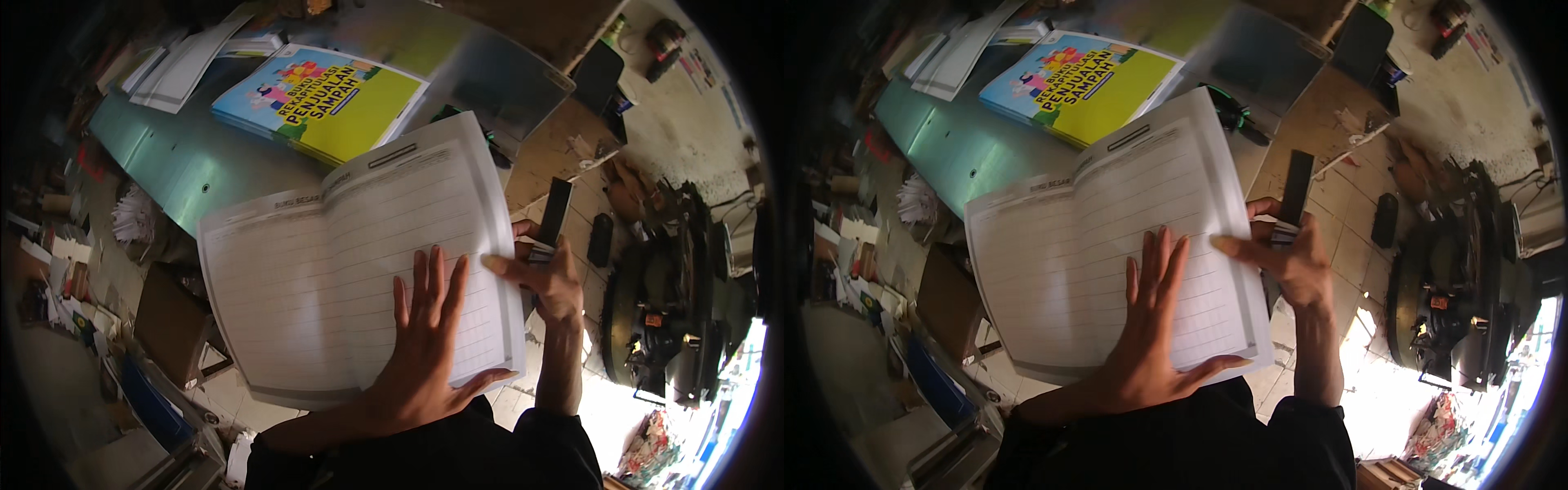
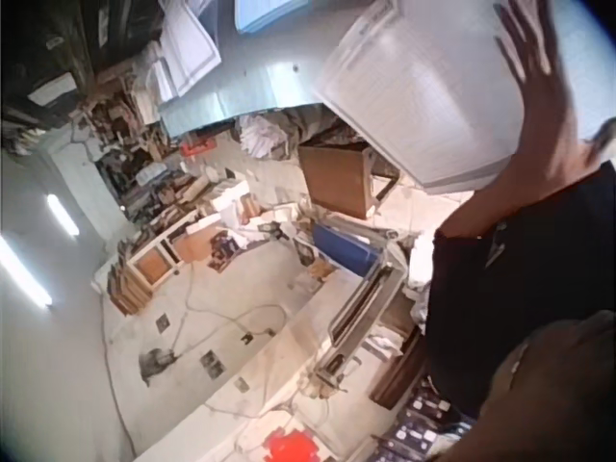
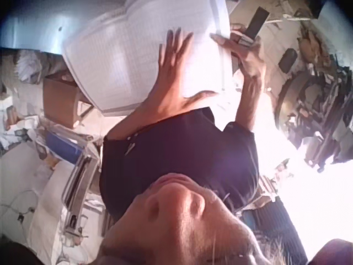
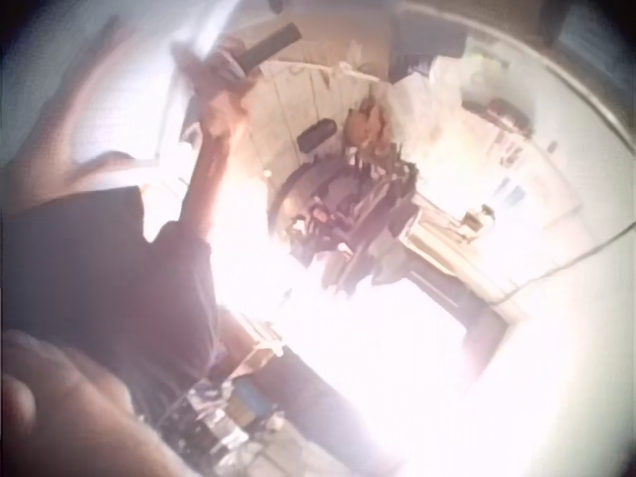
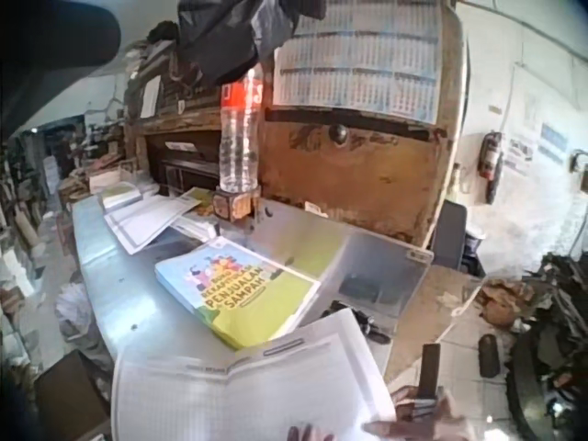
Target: The person folds printed booklet sheets, cuts along the creases using a handheld blade, and turns the pages by hand.
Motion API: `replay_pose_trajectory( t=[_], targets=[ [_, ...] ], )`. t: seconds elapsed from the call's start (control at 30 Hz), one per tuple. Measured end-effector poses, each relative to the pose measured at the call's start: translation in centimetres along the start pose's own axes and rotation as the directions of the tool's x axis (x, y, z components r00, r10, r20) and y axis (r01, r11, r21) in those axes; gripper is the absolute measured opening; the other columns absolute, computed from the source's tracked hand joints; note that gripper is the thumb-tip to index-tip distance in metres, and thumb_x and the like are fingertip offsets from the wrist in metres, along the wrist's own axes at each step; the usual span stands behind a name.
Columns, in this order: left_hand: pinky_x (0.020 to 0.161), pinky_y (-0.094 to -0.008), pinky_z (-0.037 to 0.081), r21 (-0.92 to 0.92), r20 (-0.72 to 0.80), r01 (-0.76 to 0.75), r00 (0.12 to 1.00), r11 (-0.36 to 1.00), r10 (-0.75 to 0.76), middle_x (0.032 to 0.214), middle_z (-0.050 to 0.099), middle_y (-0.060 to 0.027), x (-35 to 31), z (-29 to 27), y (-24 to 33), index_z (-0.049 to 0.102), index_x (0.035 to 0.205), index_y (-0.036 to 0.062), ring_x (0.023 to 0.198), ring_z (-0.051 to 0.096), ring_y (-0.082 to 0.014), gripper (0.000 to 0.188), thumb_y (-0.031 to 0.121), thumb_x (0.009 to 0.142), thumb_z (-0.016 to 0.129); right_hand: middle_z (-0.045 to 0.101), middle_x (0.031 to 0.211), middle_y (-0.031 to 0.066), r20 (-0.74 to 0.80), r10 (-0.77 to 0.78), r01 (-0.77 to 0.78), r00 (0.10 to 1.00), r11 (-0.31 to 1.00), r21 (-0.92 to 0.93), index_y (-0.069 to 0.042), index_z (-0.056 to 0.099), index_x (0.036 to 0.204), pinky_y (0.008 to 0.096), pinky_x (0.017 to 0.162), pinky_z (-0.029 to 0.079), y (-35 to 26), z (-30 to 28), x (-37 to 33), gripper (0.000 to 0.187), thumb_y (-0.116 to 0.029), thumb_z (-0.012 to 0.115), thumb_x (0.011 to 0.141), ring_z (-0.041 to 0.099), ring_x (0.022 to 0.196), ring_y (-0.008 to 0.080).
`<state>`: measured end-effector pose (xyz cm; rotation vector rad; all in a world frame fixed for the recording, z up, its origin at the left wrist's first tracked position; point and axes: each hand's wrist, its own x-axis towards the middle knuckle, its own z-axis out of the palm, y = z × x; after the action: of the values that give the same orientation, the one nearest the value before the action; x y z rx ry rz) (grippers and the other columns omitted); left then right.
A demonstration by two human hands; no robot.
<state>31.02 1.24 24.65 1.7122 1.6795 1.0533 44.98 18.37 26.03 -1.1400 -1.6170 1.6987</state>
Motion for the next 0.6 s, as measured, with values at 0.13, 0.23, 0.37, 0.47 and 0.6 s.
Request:
replay_pose_trajectory(
  t=[0.13, 0.23, 0.37, 0.47, 0.6],
  targets=[
    [0.121, -0.0711, 0.013, 0.101, -0.048, -0.036, 0.998, 0.994, 0.041, 0.166, 0.004, -0.0374, 0.2, 2.3, -0.4, 0.001, 0.162, -0.0082, 0.155, 0.009, -0.0556, 0.126, 0.049, 0.084, 0.082, 0.076, 0.088, 0.0087, -0.037, -0.108, 0.111, 0.993, 0.989, 0.098, 0.002, 0.067, 0.105, 0.0255, 0.068, 0.055, 0.0, 0.8, -1.8, 0.049, -0.002, 0.095, 0.065, 0.071, 0.075, 0.0135],
    [0.122, -0.0657, 0.020, 0.038, -0.171, -0.087, 0.981, 0.995, 0.092, 0.166, 0.017, -0.0355, -0.2, 2.1, -1.6, 0.009, 0.162, -0.0075, 0.154, 0.020, -0.0518, 0.108, 0.029, 0.090, 0.080, 0.076, 0.092, 0.0098, 0.018, -0.085, 0.084, 0.996, 0.996, 0.030, 0.002, 0.065, 0.107, 0.0261, 0.070, 0.055, -0.6, 1.0, -2.0, 0.053, -0.004, 0.097, 0.064, 0.071, 0.079, 0.0137],
    [0.118, -0.0566, 0.037, 0.021, -0.254, -0.109, 0.961, 0.994, 0.111, 0.157, 0.042, -0.0310, -0.9, -0.2, -1.3, 0.037, 0.156, -0.0062, 0.148, 0.039, -0.0476, 0.070, 0.002, 0.094, 0.069, 0.076, 0.089, 0.0072, 0.196, -0.113, 0.055, 0.974, 0.959, 0.279, -0.001, 0.067, 0.106, 0.0238, 0.068, 0.053, 0.0, 1.0, -1.7, 0.039, -0.014, 0.093, 0.079, 0.068, 0.075, 0.0093],
    [0.115, -0.0473, 0.045, -0.059, -0.311, -0.116, 0.946, 0.991, 0.092, 0.149, 0.054, -0.0267, -1.0, -2.0, -0.8, 0.049, 0.149, -0.0045, 0.139, 0.052, -0.0422, 0.055, -0.004, 0.096, 0.064, 0.074, 0.085, 0.0026, 0.320, -0.097, -0.063, 0.943, 0.887, 0.457, -0.002, 0.070, 0.107, 0.0192, 0.052, 0.038, 0.4, 1.7, -1.2, 0.029, -0.022, 0.083, 0.092, 0.059, 0.064, 0.0035],
    [0.098, -0.0391, 0.057, -0.047, -0.438, -0.042, 0.899, 0.998, 0.017, 0.140, 0.061, -0.0280, -2.5, -4.9, -0.2, 0.053, 0.148, -0.0025, 0.127, 0.064, -0.0361, 0.053, -0.007, 0.096, 0.064, 0.073, 0.078, 0.0016, 0.150, -0.100, 0.036, 0.984, 0.923, 0.383, 0.001, 0.073, 0.112, 0.0196, 0.057, 0.045, -1.7, 4.9, -1.7, 0.031, -0.019, 0.084, 0.090, 0.062, 0.065, 0.0057]
  ],
)
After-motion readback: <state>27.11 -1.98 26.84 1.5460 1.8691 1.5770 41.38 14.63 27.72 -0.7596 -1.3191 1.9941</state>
